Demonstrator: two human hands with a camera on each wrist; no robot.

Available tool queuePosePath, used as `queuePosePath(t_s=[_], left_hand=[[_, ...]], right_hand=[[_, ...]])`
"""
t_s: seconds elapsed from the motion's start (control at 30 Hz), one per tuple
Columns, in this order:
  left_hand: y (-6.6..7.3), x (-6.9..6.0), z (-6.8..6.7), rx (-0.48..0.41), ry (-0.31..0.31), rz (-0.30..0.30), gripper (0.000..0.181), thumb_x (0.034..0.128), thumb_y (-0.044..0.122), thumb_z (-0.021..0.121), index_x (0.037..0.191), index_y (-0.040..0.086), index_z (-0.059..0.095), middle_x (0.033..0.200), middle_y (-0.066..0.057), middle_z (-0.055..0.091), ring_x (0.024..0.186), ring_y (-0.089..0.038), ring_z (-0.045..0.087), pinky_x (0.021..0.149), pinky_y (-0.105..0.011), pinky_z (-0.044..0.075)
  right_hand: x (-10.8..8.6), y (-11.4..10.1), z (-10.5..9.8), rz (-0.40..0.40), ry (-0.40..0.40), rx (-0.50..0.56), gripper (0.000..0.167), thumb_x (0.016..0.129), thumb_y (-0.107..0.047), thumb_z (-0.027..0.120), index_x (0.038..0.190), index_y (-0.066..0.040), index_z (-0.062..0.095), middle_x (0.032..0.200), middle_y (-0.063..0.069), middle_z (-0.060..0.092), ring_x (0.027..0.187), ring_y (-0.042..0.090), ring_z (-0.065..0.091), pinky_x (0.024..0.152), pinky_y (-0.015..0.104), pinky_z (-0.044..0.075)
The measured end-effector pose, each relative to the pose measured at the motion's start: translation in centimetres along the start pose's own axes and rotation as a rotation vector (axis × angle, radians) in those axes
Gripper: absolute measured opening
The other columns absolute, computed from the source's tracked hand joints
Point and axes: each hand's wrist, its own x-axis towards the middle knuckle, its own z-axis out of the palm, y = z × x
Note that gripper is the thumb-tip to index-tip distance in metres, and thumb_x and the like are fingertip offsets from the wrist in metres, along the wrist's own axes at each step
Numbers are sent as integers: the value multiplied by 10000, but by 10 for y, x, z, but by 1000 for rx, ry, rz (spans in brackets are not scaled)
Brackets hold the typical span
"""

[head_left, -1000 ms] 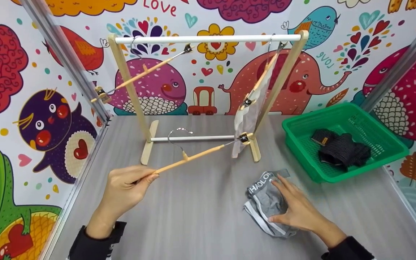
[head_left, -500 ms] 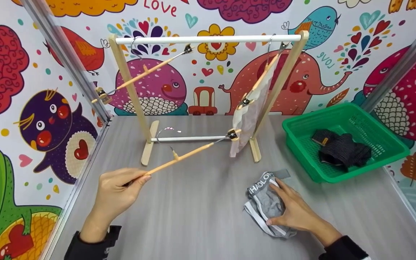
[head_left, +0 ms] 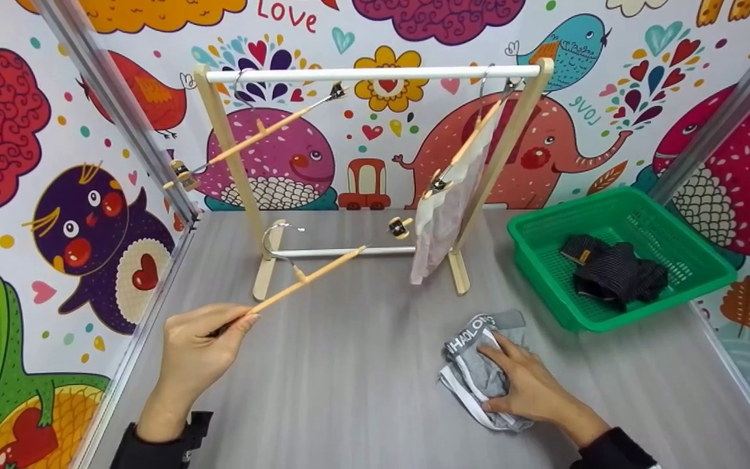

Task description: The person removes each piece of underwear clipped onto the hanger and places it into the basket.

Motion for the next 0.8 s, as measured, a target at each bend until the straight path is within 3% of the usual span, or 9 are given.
queuePosePath(t_s=[0.3, 0.53, 0.8], left_hand=[[3, 4, 8, 55, 38, -33, 236, 678, -215, 825, 830, -36, 812, 746, -77, 757, 663, -16, 673, 626, -95, 527], [6, 8, 17, 84, 31, -54, 194, 708, -202, 812, 834, -54, 807, 725, -87, 748, 628, -64, 674, 627, -96, 530], [11, 19, 32, 146, 71, -78, 156, 741, -172, 822, 858, -70, 806, 735, -121, 748, 598, -106, 658, 607, -81, 498]], right_hand=[[-1, -2, -1, -12, -21, 25, 740, 712, -284, 963, 1360, -79, 670, 1439, 298, 540, 1269, 533, 547, 976, 693, 471], [1, -5, -2, -4, -29, 72, 642, 723, -134, 939, 1318, -84, 704, 1304, 186, 631, 1179, 416, 623, 945, 598, 532], [0, -4, -2, -14, 16, 114, 555, 733, 46, 839, 1266, -64, 732, 1249, 154, 664, 1146, 383, 646, 934, 578, 546]])
